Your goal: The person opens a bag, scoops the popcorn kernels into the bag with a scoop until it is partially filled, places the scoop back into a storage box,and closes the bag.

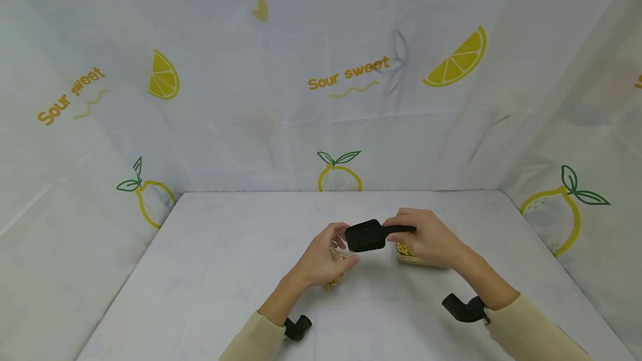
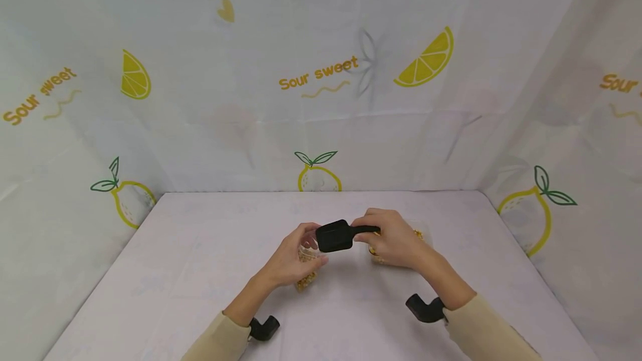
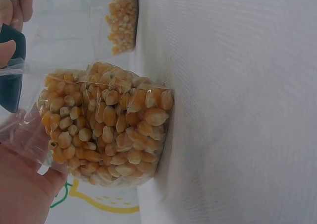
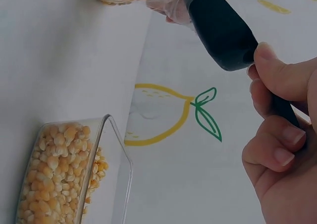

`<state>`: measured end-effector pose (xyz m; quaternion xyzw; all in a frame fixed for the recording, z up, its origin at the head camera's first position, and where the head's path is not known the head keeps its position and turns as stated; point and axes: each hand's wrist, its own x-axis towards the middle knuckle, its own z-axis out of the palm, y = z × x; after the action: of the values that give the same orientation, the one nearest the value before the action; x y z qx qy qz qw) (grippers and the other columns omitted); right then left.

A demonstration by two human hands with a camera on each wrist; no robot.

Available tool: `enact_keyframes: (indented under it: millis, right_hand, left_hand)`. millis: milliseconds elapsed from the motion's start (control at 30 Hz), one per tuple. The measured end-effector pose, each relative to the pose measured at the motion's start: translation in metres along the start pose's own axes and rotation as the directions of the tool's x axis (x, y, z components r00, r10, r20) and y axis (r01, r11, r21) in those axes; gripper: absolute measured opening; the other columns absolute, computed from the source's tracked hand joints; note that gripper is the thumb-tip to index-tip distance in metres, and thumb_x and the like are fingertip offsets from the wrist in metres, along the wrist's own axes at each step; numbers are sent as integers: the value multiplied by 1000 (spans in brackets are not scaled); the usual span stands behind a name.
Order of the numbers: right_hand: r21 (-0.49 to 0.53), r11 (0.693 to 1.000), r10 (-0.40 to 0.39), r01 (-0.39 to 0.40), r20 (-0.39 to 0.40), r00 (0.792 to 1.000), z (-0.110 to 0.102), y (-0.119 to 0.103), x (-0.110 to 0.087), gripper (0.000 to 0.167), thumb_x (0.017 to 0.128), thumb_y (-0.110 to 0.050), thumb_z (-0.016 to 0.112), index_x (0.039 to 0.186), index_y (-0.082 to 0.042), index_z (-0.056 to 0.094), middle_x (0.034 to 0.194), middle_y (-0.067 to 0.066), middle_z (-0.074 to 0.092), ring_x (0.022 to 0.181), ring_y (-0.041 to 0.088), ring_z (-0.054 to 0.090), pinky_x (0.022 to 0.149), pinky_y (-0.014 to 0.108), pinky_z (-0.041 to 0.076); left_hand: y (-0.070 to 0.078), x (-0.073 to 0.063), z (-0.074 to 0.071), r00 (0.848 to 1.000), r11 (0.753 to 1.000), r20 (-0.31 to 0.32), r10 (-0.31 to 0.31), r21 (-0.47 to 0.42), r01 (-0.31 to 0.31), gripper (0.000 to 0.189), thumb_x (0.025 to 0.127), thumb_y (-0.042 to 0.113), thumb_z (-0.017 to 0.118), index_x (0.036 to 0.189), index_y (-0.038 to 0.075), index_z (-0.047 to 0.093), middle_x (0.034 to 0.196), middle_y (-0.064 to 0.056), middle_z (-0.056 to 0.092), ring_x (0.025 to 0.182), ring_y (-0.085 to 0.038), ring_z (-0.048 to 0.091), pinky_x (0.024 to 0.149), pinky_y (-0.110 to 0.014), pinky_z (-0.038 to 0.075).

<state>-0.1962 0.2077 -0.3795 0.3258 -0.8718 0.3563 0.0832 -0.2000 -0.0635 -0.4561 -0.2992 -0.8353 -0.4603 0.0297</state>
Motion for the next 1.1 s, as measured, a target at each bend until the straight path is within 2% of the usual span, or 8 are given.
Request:
enact_keyframes:
  millis: [333, 533, 833, 1100]
  right_hand:
    - [-3, 1000, 4, -4, -37, 999, -7, 8, -10, 24, 83, -1, 81, 106, -5, 77, 81, -13, 60, 66, 5, 48, 59, 24, 45]
    - [-1, 999, 49, -49, -34, 998, -11, 14, -18, 22, 86, -5, 79, 108, -3, 76, 79, -9, 59, 65, 8, 47, 56, 25, 42]
    - [45, 994, 98, -96, -24, 995, -17, 22, -31, 20, 90, -8, 76, 110, -4, 75, 81, -9, 58, 66, 6, 48, 55, 25, 43]
    - [39, 982, 182, -182, -5, 983, -24, 27, -41, 23, 92, -9, 74, 114, -2, 73, 88, -2, 62, 68, 8, 49, 56, 26, 44]
  left_hand:
    - [-3, 0, 1, 1000, 1000, 1, 13, 10, -13, 65, 90, 30, 76, 142, 4, 47, 115, -6, 63, 99, -15, 60, 87, -32, 51]
    - [-2, 0, 1, 1000, 1000, 0, 4, 16, -4, 63, 90, 31, 76, 141, 9, 48, 115, -4, 63, 100, -13, 60, 89, -32, 51]
    - [-1, 0, 1, 1000, 1000, 2, 14, 28, -14, 63, 90, 32, 75, 142, 9, 47, 116, -11, 63, 99, -14, 60, 88, -32, 51]
    - [-2, 0, -1, 1000, 999, 5, 10, 30, -10, 62, 90, 30, 76, 141, 8, 47, 116, -13, 63, 99, -15, 60, 88, -32, 51]
